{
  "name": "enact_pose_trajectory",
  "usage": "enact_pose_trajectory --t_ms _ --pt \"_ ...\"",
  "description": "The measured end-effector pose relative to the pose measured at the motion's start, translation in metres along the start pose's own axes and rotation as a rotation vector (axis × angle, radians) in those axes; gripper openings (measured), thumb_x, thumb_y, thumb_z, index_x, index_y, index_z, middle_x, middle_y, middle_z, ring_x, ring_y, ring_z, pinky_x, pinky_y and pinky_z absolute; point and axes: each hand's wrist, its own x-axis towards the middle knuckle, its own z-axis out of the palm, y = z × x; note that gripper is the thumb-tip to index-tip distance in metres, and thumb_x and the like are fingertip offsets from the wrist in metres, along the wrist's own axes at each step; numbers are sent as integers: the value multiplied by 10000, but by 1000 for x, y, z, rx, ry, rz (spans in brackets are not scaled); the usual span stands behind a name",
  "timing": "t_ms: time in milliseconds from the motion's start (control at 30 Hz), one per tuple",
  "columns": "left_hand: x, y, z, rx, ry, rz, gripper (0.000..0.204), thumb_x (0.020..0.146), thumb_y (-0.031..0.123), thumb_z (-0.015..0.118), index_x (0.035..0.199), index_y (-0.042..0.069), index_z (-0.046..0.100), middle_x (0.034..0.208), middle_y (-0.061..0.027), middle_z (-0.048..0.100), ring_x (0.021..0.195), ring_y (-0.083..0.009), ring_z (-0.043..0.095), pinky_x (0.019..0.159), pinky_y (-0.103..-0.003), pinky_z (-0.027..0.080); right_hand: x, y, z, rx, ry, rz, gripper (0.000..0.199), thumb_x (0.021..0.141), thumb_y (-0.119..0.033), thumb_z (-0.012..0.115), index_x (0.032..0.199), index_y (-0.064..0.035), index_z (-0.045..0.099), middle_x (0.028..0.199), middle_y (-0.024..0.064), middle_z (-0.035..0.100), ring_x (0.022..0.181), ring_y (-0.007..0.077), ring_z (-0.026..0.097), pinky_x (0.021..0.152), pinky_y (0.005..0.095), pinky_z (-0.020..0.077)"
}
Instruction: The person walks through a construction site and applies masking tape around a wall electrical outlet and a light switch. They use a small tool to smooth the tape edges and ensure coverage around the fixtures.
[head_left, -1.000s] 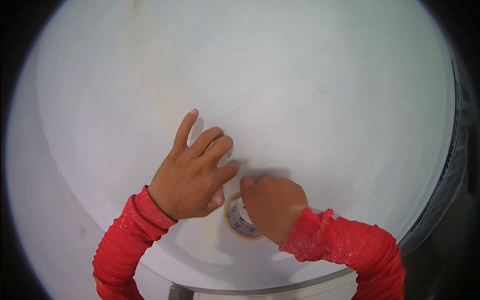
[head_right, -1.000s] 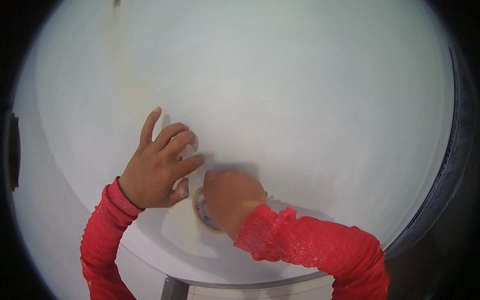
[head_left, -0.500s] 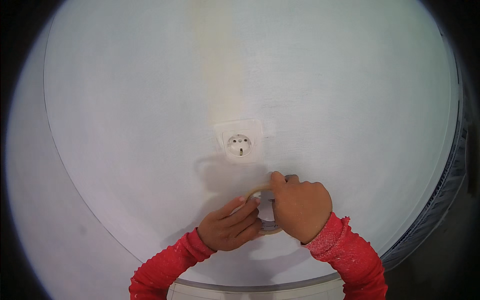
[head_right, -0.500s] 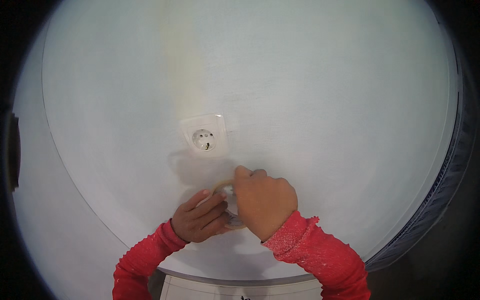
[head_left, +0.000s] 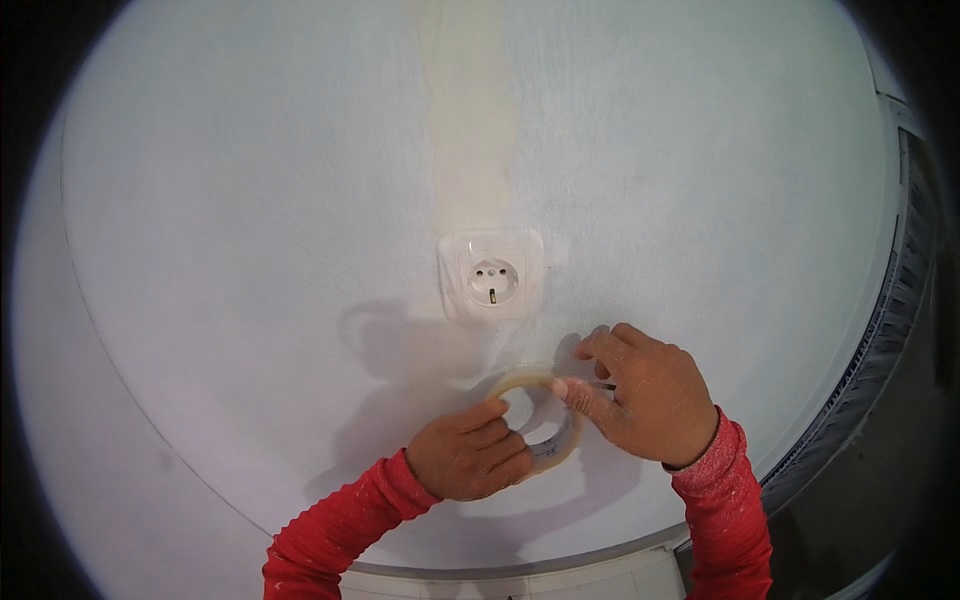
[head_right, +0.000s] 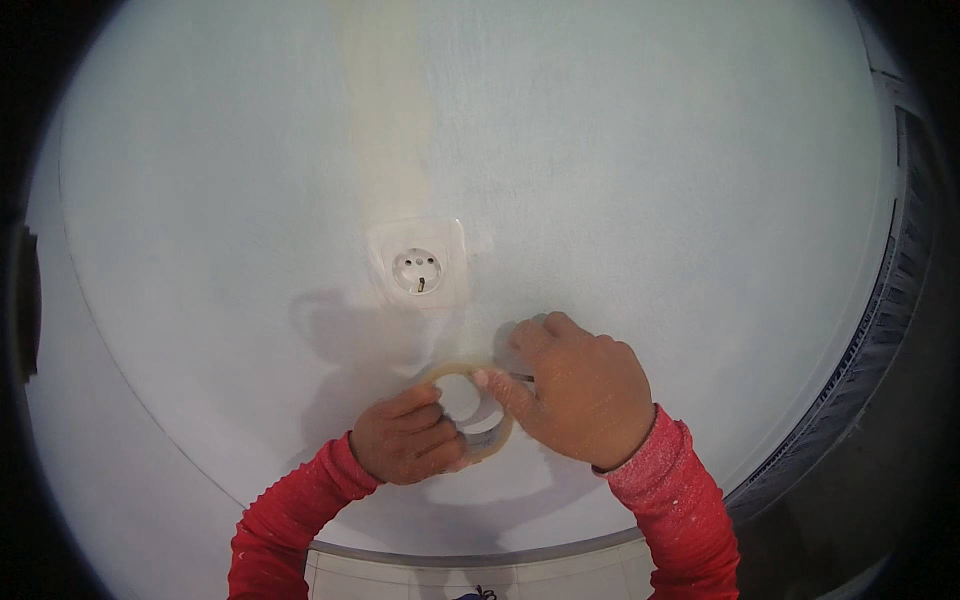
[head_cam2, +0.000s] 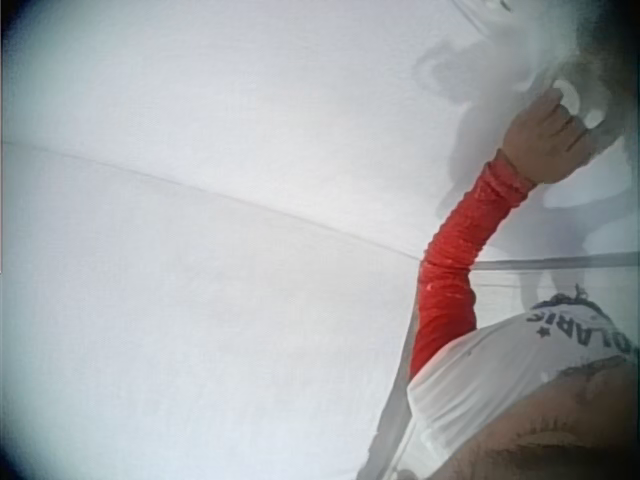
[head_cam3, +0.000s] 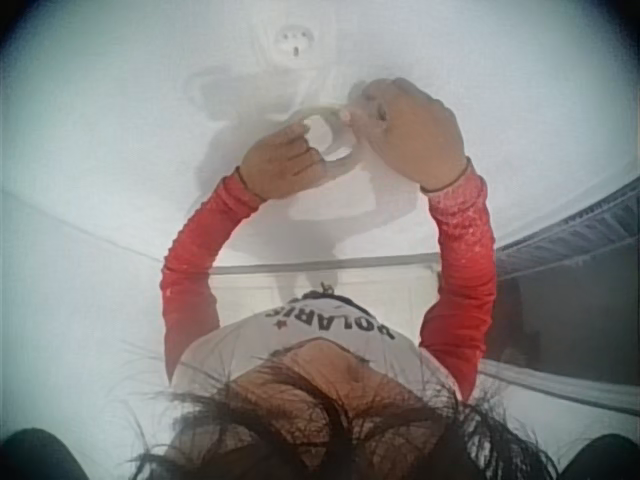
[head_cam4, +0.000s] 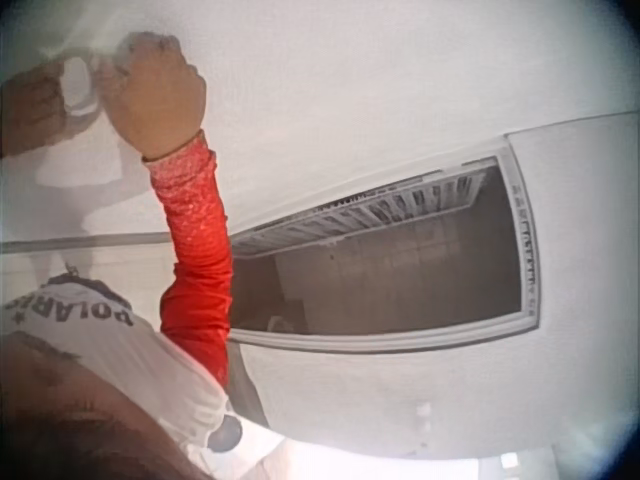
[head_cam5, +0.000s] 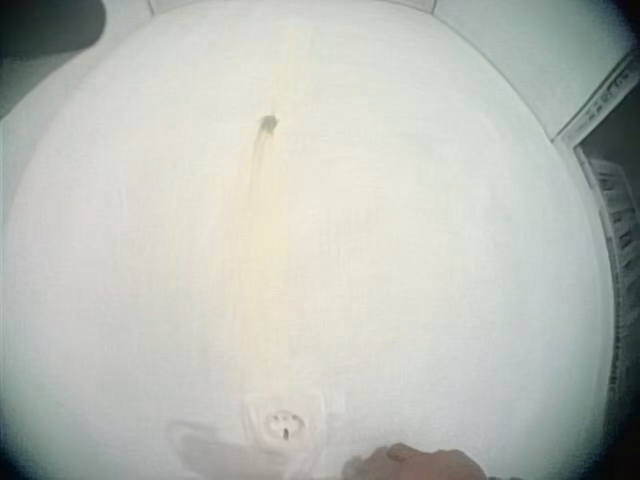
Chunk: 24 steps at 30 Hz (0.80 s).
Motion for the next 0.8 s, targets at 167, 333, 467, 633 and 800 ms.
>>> enact_pose_trajectory --t_ms 167,333,467,633,800 --pt "-17 7 -6 104 -49 -31 171 812 185 705 737 149 555 716 25 552 698 -153 557 914 -318 489 5 28 -3 14 84 0 289 897 -274 701 1030 -20 667 895 115 656 668 282 676 567 365 532" --pt "-39 20 -26 281 -108 -132 107 791 175 703 790 130 606 715 16 542 691 -160 543 912 -326 487 13 26 14 -15 265 -86 254 864 -193 732 1049 -37 656 913 92 645 645 228 661 539 324 522" --pt "-48 36 -36 366 -181 -184 121 758 181 710 817 121 622 707 7 523 692 -164 534 903 -339 484 13 7 32 -36 391 -156 292 827 -136 766 1079 -56 641 876 71 630 649 189 654 524 290 512" --pt "-55 44 -35 390 -148 -311 241 688 230 820 778 124 623 627 22 478 610 -160 485 701 -318 432 15 2 36 -5 489 -247 413 757 -57 815 1130 -76 638 828 54 615 634 150 626 494 259 486" --pt "-83 52 -39 474 -144 -434 170 736 211 749 818 122 630 695 10 513 652 -162 495 807 -335 455 21 4 42 -78 503 -346 393 778 -105 792 1144 -128 649 815 19 578 545 117 558 443 242 435"
